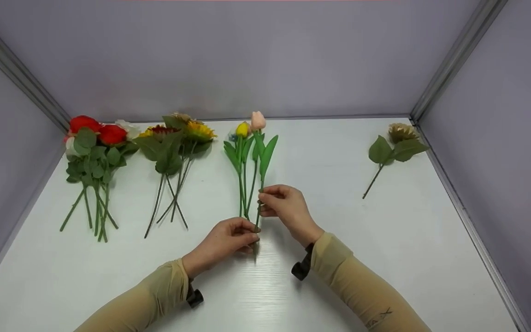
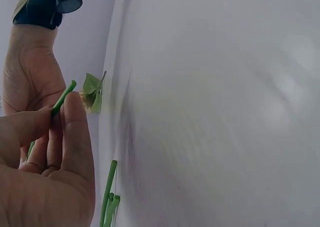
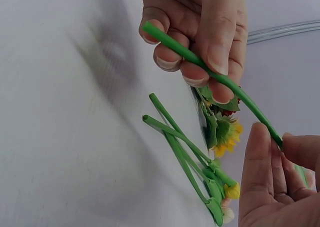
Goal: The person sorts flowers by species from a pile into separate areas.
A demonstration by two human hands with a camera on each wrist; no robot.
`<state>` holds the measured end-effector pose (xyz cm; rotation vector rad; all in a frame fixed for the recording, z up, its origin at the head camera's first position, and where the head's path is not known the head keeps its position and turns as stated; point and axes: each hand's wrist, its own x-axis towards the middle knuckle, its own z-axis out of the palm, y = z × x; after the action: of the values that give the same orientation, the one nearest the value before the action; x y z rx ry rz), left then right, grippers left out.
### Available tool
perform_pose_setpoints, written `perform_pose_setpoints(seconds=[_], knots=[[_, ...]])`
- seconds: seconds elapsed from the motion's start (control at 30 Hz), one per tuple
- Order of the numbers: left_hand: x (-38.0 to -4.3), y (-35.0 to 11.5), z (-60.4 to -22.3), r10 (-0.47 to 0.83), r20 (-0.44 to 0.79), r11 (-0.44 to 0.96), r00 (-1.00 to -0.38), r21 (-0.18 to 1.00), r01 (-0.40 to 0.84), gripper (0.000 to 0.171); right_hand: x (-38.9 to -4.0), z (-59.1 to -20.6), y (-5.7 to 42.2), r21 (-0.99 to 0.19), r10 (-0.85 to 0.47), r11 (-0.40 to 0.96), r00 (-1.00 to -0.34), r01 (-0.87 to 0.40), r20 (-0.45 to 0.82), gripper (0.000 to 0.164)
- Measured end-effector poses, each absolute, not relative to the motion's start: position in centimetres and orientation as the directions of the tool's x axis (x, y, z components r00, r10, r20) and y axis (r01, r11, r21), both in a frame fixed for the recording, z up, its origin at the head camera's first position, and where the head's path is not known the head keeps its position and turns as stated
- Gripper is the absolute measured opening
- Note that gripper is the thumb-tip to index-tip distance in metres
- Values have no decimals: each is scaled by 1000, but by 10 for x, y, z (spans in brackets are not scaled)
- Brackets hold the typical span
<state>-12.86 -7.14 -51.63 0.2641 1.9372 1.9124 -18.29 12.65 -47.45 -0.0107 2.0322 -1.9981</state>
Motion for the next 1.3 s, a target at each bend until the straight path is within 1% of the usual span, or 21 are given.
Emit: perform_pose_setpoints(seconds=[0.07,0.13,0.2,0.27,0.33,0.43,0.57,0.67,0.77,1.03,1.3], knots=[[-129,-73,-517,404,-139,59,-904,990,-126,15,-185,-474,125,-978,-203,36,-957,203,-206,38],[-130,-75,-517,398,-123,90,-909,991,-95,19,-190,-474,123,-977,-197,41,-957,209,-213,38],[-130,-79,-516,391,-94,172,-916,985,-28,25,-198,-473,120,-975,-188,57,-957,213,-220,39],[-130,-84,-515,397,-38,299,-917,950,90,31,-208,-473,118,-973,-175,86,-958,215,-227,40],[-130,-91,-515,411,29,431,-911,875,222,34,-221,-474,117,-969,-159,131,-960,211,-231,40],[-131,-105,-515,446,133,591,-885,699,403,38,-240,-477,114,-958,-132,197,-963,207,-235,38],[-134,-122,-513,502,167,699,-849,500,512,51,-261,-485,107,-945,-105,243,-962,221,-252,35],[-135,-132,-510,535,141,731,-833,416,540,61,-270,-490,99,-934,-95,269,-958,237,-270,32],[-135,-137,-508,555,122,737,-823,386,555,64,-276,-494,93,-922,-78,297,-956,247,-282,30],[-134,-136,-505,571,104,720,-814,412,558,64,-282,-503,91,-899,-65,367,-957,240,-282,27],[-135,-132,-503,583,86,711,-808,426,559,64,-282,-506,93,-907,-87,337,-951,254,-298,28]])
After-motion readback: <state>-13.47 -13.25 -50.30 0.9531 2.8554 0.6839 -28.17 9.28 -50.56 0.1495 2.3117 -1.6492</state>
